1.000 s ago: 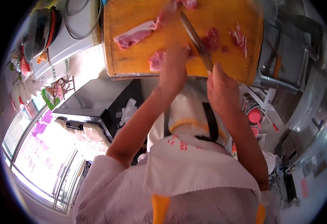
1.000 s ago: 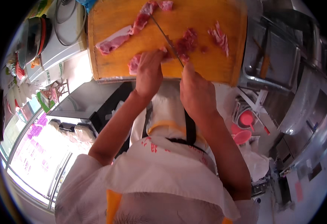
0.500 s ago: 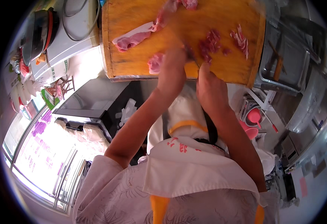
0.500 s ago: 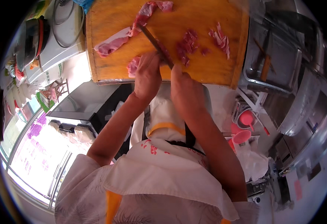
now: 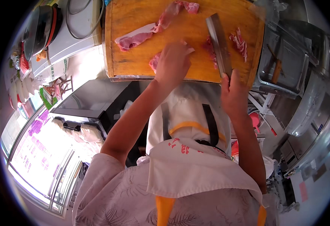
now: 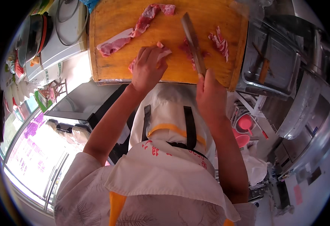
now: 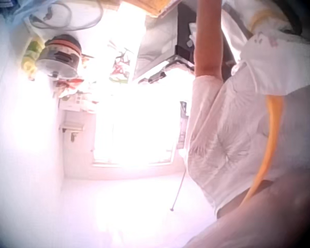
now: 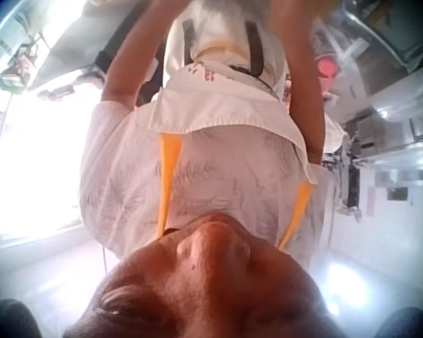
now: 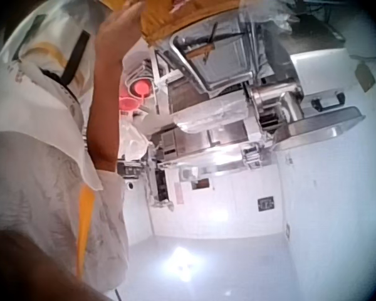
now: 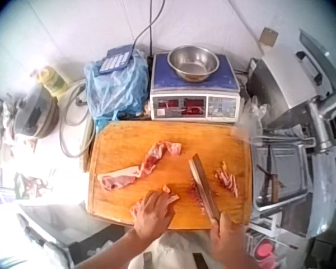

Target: The person retrieves a piece of pork from a refrigerated display case and places it on a wooden cutting board. They use a cleaver to slice the meat into smaller pieces and then weigh a portion on a digital scale. The person continues to chop the remaining meat into thin strips.

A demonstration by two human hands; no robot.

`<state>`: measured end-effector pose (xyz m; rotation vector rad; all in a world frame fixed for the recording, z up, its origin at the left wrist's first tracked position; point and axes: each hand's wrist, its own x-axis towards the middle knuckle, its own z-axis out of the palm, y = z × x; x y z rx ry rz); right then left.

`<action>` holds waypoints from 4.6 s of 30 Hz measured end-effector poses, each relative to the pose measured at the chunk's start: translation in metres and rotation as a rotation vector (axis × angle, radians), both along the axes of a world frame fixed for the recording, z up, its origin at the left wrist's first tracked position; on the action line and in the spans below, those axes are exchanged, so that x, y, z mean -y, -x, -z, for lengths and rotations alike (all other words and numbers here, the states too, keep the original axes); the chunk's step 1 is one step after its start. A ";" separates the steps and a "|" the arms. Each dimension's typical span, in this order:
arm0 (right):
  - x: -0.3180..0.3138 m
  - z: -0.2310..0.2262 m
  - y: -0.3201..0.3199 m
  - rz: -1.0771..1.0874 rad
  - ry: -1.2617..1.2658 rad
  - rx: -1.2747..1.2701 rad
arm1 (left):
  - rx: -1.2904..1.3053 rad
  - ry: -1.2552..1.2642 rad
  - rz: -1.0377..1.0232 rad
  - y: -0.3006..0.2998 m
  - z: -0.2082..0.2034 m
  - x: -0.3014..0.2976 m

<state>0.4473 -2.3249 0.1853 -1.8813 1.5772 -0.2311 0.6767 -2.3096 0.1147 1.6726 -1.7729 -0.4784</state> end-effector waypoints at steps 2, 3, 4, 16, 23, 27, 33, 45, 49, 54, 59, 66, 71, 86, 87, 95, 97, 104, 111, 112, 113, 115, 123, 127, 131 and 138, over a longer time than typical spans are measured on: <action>0.003 -0.011 0.002 -0.017 -0.047 -0.011 | 0.007 0.020 0.027 0.005 0.005 0.001; 0.003 -0.015 0.003 -0.015 -0.067 -0.019 | 0.010 0.032 0.023 0.006 0.003 0.001; 0.001 -0.018 0.002 -0.062 -0.039 -0.020 | 0.013 0.044 0.017 0.008 -0.002 -0.001; -0.013 -0.034 -0.022 -0.409 -0.072 -0.294 | -0.009 -0.042 -0.047 0.019 -0.016 -0.003; 0.000 0.002 -0.034 -0.334 -0.054 -0.144 | -0.071 -0.034 -0.081 0.020 -0.010 -0.006; 0.021 0.029 -0.050 -0.272 0.043 -0.010 | -0.073 -0.002 -0.099 0.018 -0.007 -0.009; 0.005 -0.015 -0.024 -0.357 -0.017 -0.093 | -0.026 -0.007 -0.134 0.018 -0.007 -0.019; 0.000 0.016 -0.036 -0.385 0.002 -0.121 | -0.080 -0.036 -0.145 0.021 -0.016 -0.011; 0.018 0.024 -0.044 -0.282 0.053 -0.011 | -0.076 0.041 -0.151 0.016 -0.002 -0.018; 0.013 -0.018 -0.022 -0.382 0.033 -0.064 | -0.027 0.044 -0.202 0.021 -0.004 -0.017; -0.010 -0.042 -0.021 -0.445 -0.202 -0.239 | -0.029 0.009 -0.198 0.020 -0.008 -0.016; -0.001 0.013 -0.039 -0.434 -0.042 -0.176 | -0.086 -0.004 -0.224 0.011 -0.007 -0.014; 0.011 0.004 -0.054 -0.425 -0.066 -0.181 | -0.044 -0.130 -0.246 0.008 -0.002 -0.018; -0.001 0.014 -0.044 -0.264 -0.003 -0.084 | -0.011 0.028 -0.113 0.019 -0.012 -0.041; 0.000 0.009 -0.037 -0.239 0.006 -0.060 | -0.003 0.074 -0.132 0.018 -0.012 -0.040; -0.036 -0.038 -0.032 -0.325 -0.084 -0.189 | 0.044 0.088 -0.065 0.009 -0.006 -0.032; -0.042 -0.042 -0.036 -0.333 -0.103 -0.229 | 0.024 0.106 -0.016 0.005 -0.001 -0.031; -0.040 -0.027 -0.044 -0.349 -0.115 -0.296 | 0.009 0.097 -0.008 0.002 0.008 -0.035; 0.003 0.013 -0.070 -0.347 0.058 -0.185 | -0.057 -0.023 -0.089 0.006 -0.009 -0.035; 0.000 0.011 -0.066 -0.330 0.063 -0.159 | -0.084 -0.029 -0.120 0.009 -0.011 -0.034; -0.007 0.008 -0.060 -0.313 0.067 -0.134 | -0.074 0.025 -0.127 0.011 -0.009 -0.037; -0.012 0.003 -0.052 -0.306 0.067 -0.112 | -0.036 0.126 -0.161 0.013 -0.002 -0.043; -0.034 -0.027 -0.036 -0.384 -0.024 -0.183 | 0.000 0.182 -0.197 0.021 0.004 -0.033; -0.028 -0.024 -0.038 -0.413 -0.102 -0.209 | -0.002 0.150 -0.199 0.022 0.004 -0.034; -0.021 0.006 -0.050 -0.423 0.019 -0.186 | 0.000 0.175 -0.202 0.016 0.008 -0.036; 0.018 0.018 -0.053 -0.378 0.104 -0.035 | 0.027 0.191 -0.248 0.018 0.004 -0.037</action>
